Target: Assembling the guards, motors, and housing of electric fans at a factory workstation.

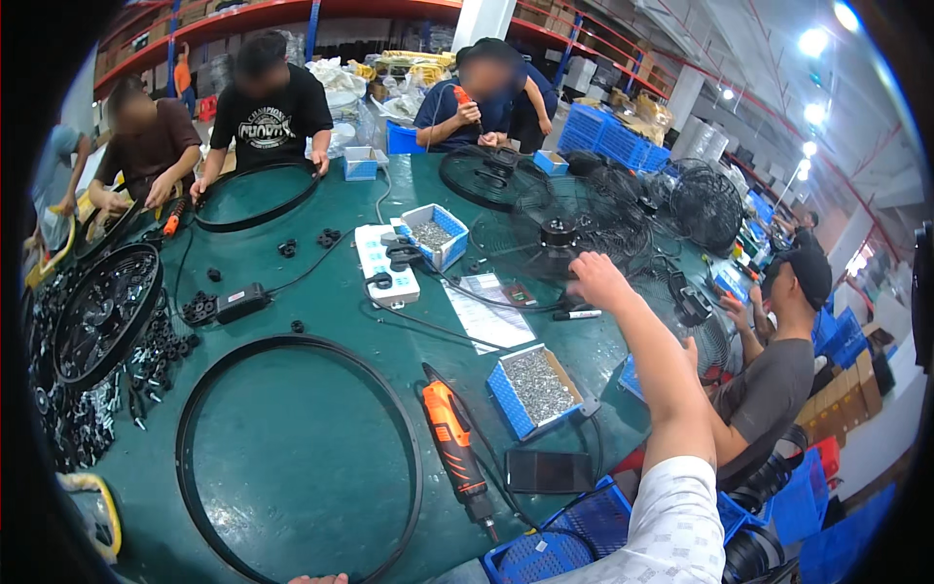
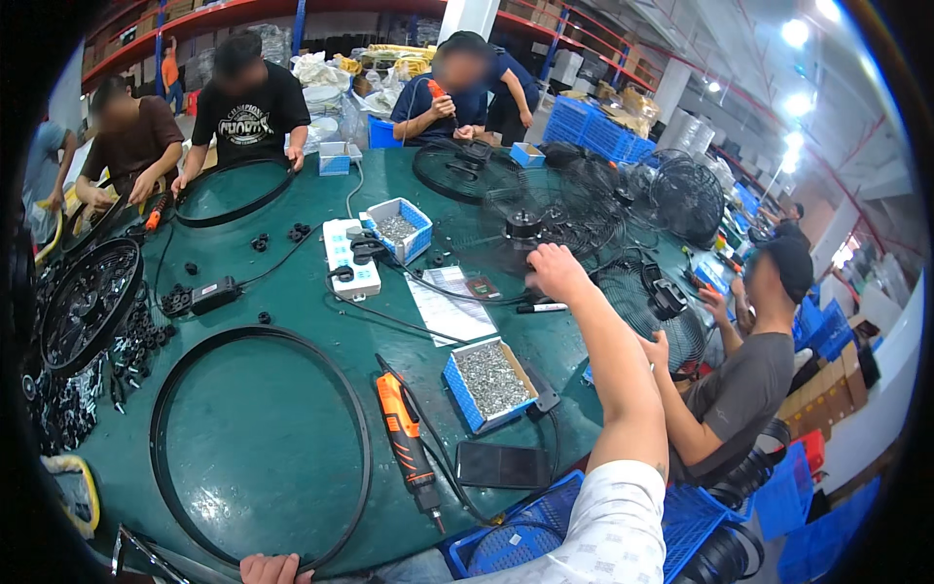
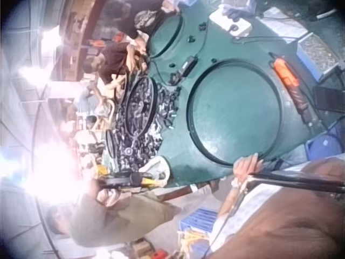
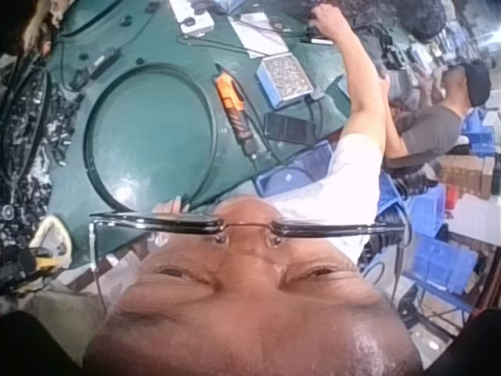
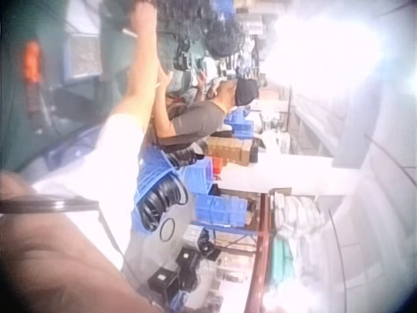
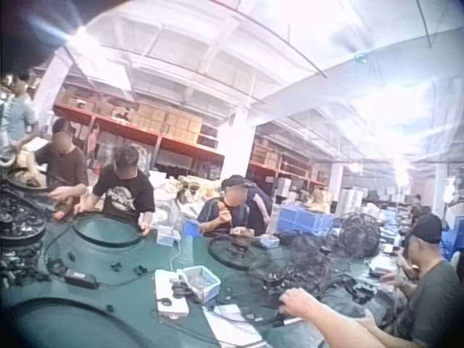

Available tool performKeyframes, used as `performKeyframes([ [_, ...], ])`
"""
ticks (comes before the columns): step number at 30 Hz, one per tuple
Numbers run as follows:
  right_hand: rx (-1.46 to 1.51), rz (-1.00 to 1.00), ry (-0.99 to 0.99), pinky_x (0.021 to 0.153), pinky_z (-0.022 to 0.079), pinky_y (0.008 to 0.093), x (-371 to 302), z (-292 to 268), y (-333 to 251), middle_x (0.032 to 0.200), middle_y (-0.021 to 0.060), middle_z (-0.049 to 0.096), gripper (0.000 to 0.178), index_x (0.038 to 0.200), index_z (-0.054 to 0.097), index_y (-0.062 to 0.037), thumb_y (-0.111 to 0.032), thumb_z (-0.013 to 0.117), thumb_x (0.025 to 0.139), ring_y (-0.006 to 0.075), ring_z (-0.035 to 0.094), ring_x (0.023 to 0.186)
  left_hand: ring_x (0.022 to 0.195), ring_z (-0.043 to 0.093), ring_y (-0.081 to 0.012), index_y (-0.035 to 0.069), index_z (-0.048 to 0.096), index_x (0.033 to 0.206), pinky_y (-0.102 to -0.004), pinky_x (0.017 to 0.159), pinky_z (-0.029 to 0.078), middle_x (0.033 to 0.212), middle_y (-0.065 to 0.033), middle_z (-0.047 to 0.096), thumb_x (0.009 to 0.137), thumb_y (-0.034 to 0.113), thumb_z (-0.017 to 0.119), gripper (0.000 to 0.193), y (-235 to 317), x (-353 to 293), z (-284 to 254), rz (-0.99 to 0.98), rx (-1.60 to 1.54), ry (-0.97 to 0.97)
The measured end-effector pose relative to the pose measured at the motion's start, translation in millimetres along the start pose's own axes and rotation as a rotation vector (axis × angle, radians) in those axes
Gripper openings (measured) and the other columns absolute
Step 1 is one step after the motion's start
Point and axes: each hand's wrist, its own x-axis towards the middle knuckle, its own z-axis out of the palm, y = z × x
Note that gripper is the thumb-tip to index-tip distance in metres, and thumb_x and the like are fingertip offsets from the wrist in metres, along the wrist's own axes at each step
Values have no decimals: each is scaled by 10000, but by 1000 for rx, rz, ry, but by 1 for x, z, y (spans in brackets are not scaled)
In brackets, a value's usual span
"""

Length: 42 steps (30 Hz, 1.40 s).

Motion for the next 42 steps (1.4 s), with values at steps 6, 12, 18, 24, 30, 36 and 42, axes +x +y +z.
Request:
performKeyframes([
  [6,-259,22,2,797,445,386,-24,18,6,934,86,536,152,950,557,-97,-148,586,810,272,539,928,660,604,-280,44,708,1024,-412,597,500,835,-93,671,835,257,741,287,-2,28,-7,55,15,22],
  [12,-399,24,152,790,418,364,-8,-2,14,903,59,515,126,921,540,-119,-122,563,797,238,519,914,726,628,-283,29,703,1023,-436,666,506,882,-103,683,828,267,748,311,5,29,-17,-11,-10,-31],
  [18,-417,-3,220,776,412,364,-3,-59,5,861,53,500,95,877,531,-120,-121,551,784,233,519,889,718,623,-263,38,704,1026,-407,686,497,882,-89,682,817,231,748,288,10,35,-23,-76,-53,-38],
  [24,-340,-13,376,780,423,369,-43,-153,-35,877,73,518,187,963,539,-75,-71,555,777,255,520,866,741,641,-271,56,703,1085,-402,731,490,925,-80,704,792,232,768,348,13,26,-27,-74,-96,17],
  [30,-256,-76,515,799,454,393,-112,-254,-111,872,85,533,215,994,558,-43,-50,589,782,274,541,856,713,580,-230,91,709,972,-392,704,426,831,-13,644,756,251,767,274,13,17,-21,-93,-86,2],
  [36,-189,-195,676,712,492,401,-172,-310,-201,851,84,547,235,953,567,-41,-80,713,772,265,564,771,979,612,-332,-22,578,1250,-432,887,481,1108,-181,631,809,309,755,580,10,22,-44,-370,-558,92],
  [42,-56,-309,768,749,526,420,-206,-313,-279,885,78,582,237,956,573,-49,-96,722,778,261,586,817,1229,520,-403,-1,296,1479,-554,978,477,1404,-284,435,917,627,535,876,-15,63,-81,-717,-1999,396],
])
